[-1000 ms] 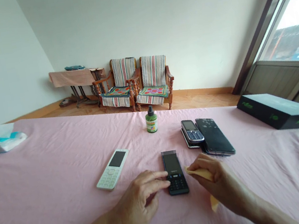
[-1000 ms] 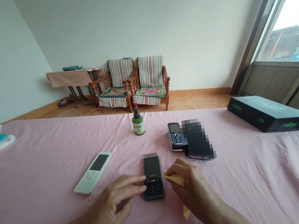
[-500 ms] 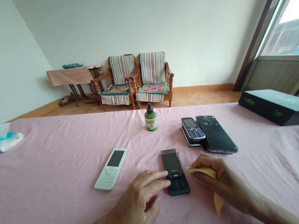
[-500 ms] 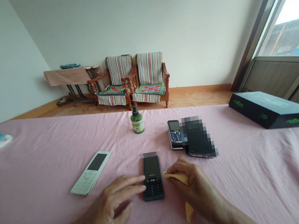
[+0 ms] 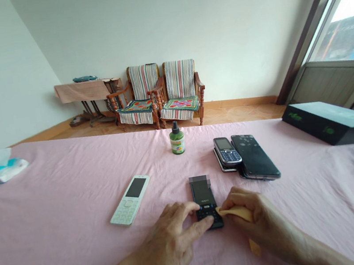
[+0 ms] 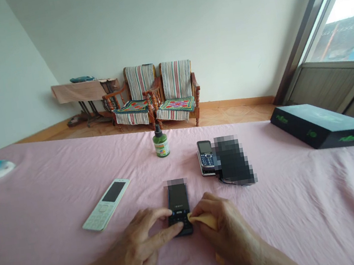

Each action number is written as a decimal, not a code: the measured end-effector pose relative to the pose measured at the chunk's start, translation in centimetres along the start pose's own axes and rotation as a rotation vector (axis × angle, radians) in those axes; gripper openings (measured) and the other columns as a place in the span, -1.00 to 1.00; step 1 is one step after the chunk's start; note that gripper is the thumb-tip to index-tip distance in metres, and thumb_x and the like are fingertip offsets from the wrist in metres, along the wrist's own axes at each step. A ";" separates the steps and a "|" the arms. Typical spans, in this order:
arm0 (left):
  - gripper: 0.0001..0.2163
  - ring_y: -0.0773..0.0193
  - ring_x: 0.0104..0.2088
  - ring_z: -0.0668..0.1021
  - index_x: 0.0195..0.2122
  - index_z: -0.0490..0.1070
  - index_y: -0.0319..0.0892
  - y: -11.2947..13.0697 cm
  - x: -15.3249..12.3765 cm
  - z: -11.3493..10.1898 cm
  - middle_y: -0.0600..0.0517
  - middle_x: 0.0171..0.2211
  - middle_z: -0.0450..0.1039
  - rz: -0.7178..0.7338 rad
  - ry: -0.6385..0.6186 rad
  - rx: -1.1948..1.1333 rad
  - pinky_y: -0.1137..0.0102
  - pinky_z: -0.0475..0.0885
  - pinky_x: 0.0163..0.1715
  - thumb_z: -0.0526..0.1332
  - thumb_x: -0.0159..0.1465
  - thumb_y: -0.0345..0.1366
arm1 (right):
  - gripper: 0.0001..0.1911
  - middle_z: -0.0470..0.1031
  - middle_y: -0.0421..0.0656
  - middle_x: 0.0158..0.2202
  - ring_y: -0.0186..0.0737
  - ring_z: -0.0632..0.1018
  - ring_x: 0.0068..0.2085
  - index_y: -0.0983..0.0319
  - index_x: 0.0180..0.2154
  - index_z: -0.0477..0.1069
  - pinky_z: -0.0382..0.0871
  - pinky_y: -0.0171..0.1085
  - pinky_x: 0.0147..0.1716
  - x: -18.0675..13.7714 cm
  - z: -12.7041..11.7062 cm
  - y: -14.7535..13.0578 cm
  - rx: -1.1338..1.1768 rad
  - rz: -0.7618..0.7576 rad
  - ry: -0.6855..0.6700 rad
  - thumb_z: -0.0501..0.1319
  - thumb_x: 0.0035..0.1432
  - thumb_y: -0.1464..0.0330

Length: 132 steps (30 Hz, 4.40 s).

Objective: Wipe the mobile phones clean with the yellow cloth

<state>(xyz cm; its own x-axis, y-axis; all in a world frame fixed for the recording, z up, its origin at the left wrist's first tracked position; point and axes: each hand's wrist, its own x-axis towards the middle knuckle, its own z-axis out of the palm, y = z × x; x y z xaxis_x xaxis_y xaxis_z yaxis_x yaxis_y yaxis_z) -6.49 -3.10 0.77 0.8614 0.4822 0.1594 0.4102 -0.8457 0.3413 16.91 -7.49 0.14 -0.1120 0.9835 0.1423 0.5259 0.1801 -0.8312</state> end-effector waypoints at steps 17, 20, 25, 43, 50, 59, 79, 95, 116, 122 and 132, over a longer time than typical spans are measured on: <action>-0.58 0.13 -0.01 0.42 0.12 0.36 -0.02 -1.0 -0.7 0.0 -0.03 0.11 0.31 0.111 0.089 -0.078 0.20 0.39 0.01 0.08 0.29 -0.56 | -0.67 0.35 -0.15 -0.35 -0.29 0.44 -0.33 0.21 -0.31 0.52 0.29 -0.36 -0.39 0.3 1.5 0.1 -0.169 -0.292 -0.037 0.06 0.13 0.66; -0.58 0.13 -0.01 0.42 0.11 0.36 -0.02 -1.0 -0.6 0.0 -0.02 0.12 0.31 0.101 0.092 -0.086 0.21 0.39 0.01 0.08 0.29 -0.56 | -0.66 0.36 -0.17 -0.36 -0.31 0.44 -0.33 0.20 -0.33 0.51 0.28 -0.38 -0.39 0.1 1.4 -0.2 -0.164 -0.291 -0.085 0.08 0.09 0.69; -0.55 0.16 0.02 0.41 0.12 0.36 -0.02 -1.1 -0.3 0.1 -0.02 0.11 0.31 0.096 0.100 -0.108 0.23 0.37 0.03 0.07 0.27 -0.59 | -0.66 0.34 -0.17 -0.35 -0.31 0.43 -0.33 0.22 -0.38 0.49 0.28 -0.37 -0.37 0.4 1.2 -0.2 -0.157 -0.264 -0.052 0.06 0.09 0.69; -0.46 0.15 0.04 0.43 0.09 0.39 -0.02 -1.0 -0.4 -0.1 -0.02 0.11 0.34 0.086 0.112 -0.135 0.22 0.39 0.05 0.08 0.15 -0.66 | -0.69 0.33 -0.19 -0.37 -0.34 0.43 -0.34 0.23 -0.45 0.46 0.27 -0.40 -0.39 0.3 1.2 -0.4 -0.143 -0.276 -0.096 0.09 0.08 0.69; -0.53 0.21 0.03 0.46 0.03 0.39 -0.12 -1.4 -0.3 0.6 -0.04 0.06 0.41 0.060 0.231 -0.205 0.27 0.39 0.06 0.02 0.17 -0.66 | -0.65 0.34 -0.17 -0.35 -0.31 0.42 -0.33 0.21 -0.35 0.49 0.28 -0.36 -0.37 0.9 2.1 0.7 -0.196 -0.299 0.029 0.04 0.12 0.69; -0.49 0.22 0.04 0.47 -0.03 0.46 -0.08 -1.7 -0.1 0.7 -0.01 0.06 0.40 0.009 0.209 -0.260 0.29 0.38 0.07 0.03 0.10 -0.69 | -0.68 0.37 -0.16 -0.34 -0.30 0.42 -0.29 0.23 -0.37 0.49 0.31 -0.37 -0.32 0.7 2.4 0.2 -0.163 -0.361 0.015 0.07 0.09 0.70; -0.57 0.19 -0.02 0.52 -0.13 0.50 -0.15 -1.5 0.2 0.4 -0.04 -0.03 0.50 0.014 0.282 -0.262 0.26 0.38 0.05 0.07 0.05 -0.64 | -0.63 0.38 -0.17 -0.39 -0.27 0.42 -0.30 0.24 -0.42 0.53 0.29 -0.33 -0.32 2.6 3.0 0.7 -0.236 -0.444 0.120 0.07 -0.07 0.73; -0.60 0.20 0.01 0.51 -0.14 0.52 -0.15 -2.2 0.2 1.0 -0.04 -0.01 0.48 0.018 0.295 -0.334 0.25 0.38 0.06 0.06 0.10 -0.65 | -0.62 0.37 -0.16 -0.38 -0.24 0.43 -0.29 0.23 -0.38 0.50 0.32 -0.33 -0.33 1.2 4.2 0.7 -0.228 -0.407 0.183 0.06 -0.07 0.72; -0.53 0.15 0.03 0.49 -0.04 0.46 -0.12 -2.5 0.6 0.9 -0.02 0.01 0.48 -0.026 0.298 -0.320 0.27 0.35 0.10 0.05 0.08 -0.62 | -0.69 0.40 -0.17 -0.39 -0.23 0.43 -0.26 0.21 -0.43 0.50 0.31 -0.34 -0.29 1.3 5.1 0.4 -0.276 -0.461 0.167 0.14 -0.12 0.69; -0.48 0.18 -0.01 0.51 0.07 0.37 -0.11 -2.2 0.6 0.8 -0.01 -0.02 0.49 -0.096 0.277 -0.365 0.35 0.39 0.03 0.05 0.10 -0.62 | -0.65 0.39 -0.14 -0.37 -0.23 0.42 -0.28 0.24 -0.40 0.51 0.31 -0.33 -0.31 2.9 4.8 0.4 -0.255 -0.452 0.179 0.08 -0.14 0.70; -0.48 0.20 -0.06 0.52 0.07 0.36 -0.12 -2.0 0.5 0.6 0.00 -0.06 0.49 -0.113 0.265 -0.366 0.35 0.40 0.00 0.06 0.09 -0.63 | -0.63 0.37 -0.14 -0.37 -0.24 0.40 -0.28 0.23 -0.39 0.49 0.29 -0.34 -0.32 2.5 4.7 0.4 -0.186 -0.490 0.134 0.07 -0.08 0.73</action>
<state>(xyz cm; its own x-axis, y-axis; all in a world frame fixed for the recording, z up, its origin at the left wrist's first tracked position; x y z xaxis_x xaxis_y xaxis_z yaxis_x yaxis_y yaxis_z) -6.71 -1.31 -0.43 0.6914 0.6490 0.3176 0.3236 -0.6711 0.6670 12.85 -5.05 -2.35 -0.2795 0.7752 0.5665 0.5805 0.6065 -0.5433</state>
